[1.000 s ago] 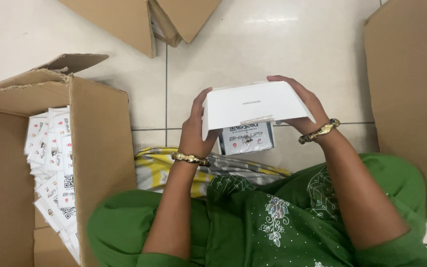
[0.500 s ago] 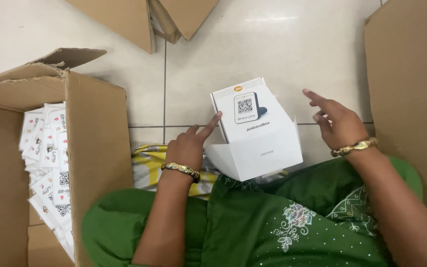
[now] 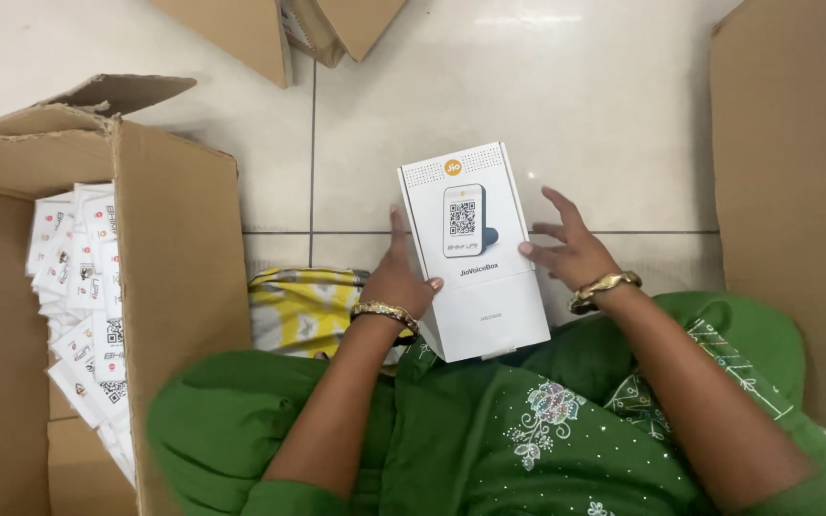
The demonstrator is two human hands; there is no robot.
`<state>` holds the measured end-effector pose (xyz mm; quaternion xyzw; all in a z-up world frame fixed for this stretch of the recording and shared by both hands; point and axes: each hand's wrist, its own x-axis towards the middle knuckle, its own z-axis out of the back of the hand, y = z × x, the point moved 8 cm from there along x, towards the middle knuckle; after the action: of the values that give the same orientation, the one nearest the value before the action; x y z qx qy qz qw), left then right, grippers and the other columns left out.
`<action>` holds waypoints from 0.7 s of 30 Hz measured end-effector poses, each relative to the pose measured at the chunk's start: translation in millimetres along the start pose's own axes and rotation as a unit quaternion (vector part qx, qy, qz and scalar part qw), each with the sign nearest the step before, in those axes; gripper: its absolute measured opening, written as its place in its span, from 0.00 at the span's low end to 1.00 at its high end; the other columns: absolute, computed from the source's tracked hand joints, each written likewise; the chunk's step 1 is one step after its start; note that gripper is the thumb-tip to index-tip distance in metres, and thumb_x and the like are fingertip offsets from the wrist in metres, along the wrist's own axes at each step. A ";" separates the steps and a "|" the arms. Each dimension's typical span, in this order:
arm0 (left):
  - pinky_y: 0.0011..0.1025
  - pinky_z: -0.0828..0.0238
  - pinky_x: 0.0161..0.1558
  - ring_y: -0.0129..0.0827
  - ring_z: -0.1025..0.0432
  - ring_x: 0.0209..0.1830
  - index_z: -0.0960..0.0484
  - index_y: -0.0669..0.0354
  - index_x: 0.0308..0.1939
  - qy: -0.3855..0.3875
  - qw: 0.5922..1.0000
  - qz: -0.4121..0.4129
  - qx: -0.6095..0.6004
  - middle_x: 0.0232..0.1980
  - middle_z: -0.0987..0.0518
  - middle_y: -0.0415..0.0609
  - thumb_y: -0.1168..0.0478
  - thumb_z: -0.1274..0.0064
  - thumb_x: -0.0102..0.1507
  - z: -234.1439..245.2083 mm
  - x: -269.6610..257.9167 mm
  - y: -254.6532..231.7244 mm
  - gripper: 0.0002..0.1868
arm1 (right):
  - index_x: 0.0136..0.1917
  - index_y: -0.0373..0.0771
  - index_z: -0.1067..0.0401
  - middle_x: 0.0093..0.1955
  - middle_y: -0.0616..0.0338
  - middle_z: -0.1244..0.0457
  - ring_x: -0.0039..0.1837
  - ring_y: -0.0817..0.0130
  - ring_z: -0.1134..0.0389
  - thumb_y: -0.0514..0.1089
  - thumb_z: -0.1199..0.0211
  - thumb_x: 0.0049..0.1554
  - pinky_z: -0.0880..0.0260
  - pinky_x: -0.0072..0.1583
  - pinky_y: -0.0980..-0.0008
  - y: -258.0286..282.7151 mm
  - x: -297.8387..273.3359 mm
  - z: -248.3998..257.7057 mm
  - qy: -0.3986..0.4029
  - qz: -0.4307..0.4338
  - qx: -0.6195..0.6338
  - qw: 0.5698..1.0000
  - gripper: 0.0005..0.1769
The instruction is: The person packs QR code labels into small white cardboard boxes and organizes these boxes into larger containers.
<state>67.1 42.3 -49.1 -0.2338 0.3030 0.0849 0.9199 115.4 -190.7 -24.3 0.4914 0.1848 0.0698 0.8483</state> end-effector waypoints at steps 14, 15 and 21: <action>0.34 0.25 0.56 0.42 0.20 0.54 0.19 0.72 0.56 0.111 0.945 0.077 -0.299 0.54 0.15 0.59 0.50 0.27 0.48 -62.7 15.4 39.8 0.39 | 0.77 0.39 0.41 0.73 0.49 0.36 0.74 0.58 0.37 0.47 0.24 0.44 0.36 0.71 0.59 -57.4 -33.7 -35.9 0.198 -0.281 0.078 0.936 0.51; 0.34 0.25 0.56 0.42 0.20 0.54 0.19 0.72 0.56 0.112 0.945 0.078 -0.298 0.54 0.15 0.59 0.50 0.27 0.48 -65.7 16.6 40.9 0.39 | 0.77 0.39 0.41 0.73 0.49 0.36 0.74 0.58 0.37 0.47 0.24 0.44 0.36 0.71 0.59 -59.9 -33.9 -36.8 0.198 -0.283 0.079 0.935 0.51; 0.34 0.25 0.57 0.39 0.20 0.52 0.20 0.68 0.59 0.063 0.945 0.033 -0.319 0.52 0.15 0.54 0.56 0.27 0.48 -62.3 19.2 33.6 0.37 | 0.77 0.38 0.40 0.73 0.49 0.36 0.76 0.59 0.37 0.46 0.20 0.39 0.40 0.73 0.59 -83.5 -23.7 -41.8 0.173 -0.251 0.092 0.948 0.55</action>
<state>40.3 42.0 -117.3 -0.5102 0.3246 0.1924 0.7729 72.3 -206.4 -109.1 0.4857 0.4514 -0.0785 0.7444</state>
